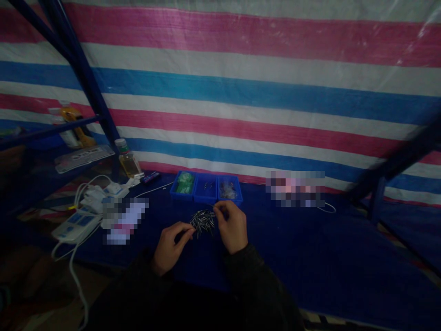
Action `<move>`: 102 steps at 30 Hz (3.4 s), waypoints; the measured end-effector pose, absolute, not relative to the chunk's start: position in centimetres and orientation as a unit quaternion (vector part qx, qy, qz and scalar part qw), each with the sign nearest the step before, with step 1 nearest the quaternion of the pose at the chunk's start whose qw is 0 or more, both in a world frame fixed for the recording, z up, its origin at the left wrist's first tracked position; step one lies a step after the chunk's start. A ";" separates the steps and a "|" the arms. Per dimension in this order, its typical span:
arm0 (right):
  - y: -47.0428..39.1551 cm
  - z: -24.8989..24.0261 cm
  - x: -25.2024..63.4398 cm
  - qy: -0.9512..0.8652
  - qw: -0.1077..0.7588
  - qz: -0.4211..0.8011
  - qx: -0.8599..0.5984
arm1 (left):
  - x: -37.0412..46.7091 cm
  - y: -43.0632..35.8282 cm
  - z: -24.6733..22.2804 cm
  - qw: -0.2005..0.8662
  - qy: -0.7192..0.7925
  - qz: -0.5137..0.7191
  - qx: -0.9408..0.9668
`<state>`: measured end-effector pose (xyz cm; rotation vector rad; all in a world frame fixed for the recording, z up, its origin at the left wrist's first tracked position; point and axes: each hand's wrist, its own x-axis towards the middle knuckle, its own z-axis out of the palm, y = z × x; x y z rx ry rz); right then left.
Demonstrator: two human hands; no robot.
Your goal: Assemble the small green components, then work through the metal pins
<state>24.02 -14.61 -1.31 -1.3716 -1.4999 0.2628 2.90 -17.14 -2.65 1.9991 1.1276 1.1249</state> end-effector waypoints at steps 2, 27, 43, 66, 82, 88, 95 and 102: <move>-11.8 0.0 23.8 -0.623 0.519 0.082 -0.580 | 2.9 -17.1 -2.8 0.291 0.422 0.427 0.745; -18.5 -6.7 24.1 -0.723 0.294 0.027 -0.624 | 2.9 -17.0 -3.1 0.312 0.415 0.426 0.741; -18.4 -7.9 23.3 -0.694 0.298 -0.096 -0.648 | 3.1 -17.1 -2.6 0.317 0.403 0.400 0.760; -18.9 -6.3 22.4 -0.729 0.415 -0.011 -0.544 | 3.2 -16.9 -3.1 0.229 0.388 0.426 0.784; -20.1 -5.7 20.5 -0.751 0.484 0.015 -0.449 | 3.1 -17.0 -3.1 0.234 0.369 0.379 0.816; -20.0 -5.1 20.5 -0.743 0.469 0.075 -0.471 | 2.9 -17.1 -2.7 0.273 0.396 0.409 0.776; -19.6 -5.6 20.8 -0.741 0.456 0.086 -0.486 | 2.8 -16.7 -3.1 0.304 0.402 0.409 0.761; -19.4 -6.0 20.8 -0.756 0.445 0.081 -0.473 | 2.7 -16.7 -3.3 0.332 0.405 0.413 0.745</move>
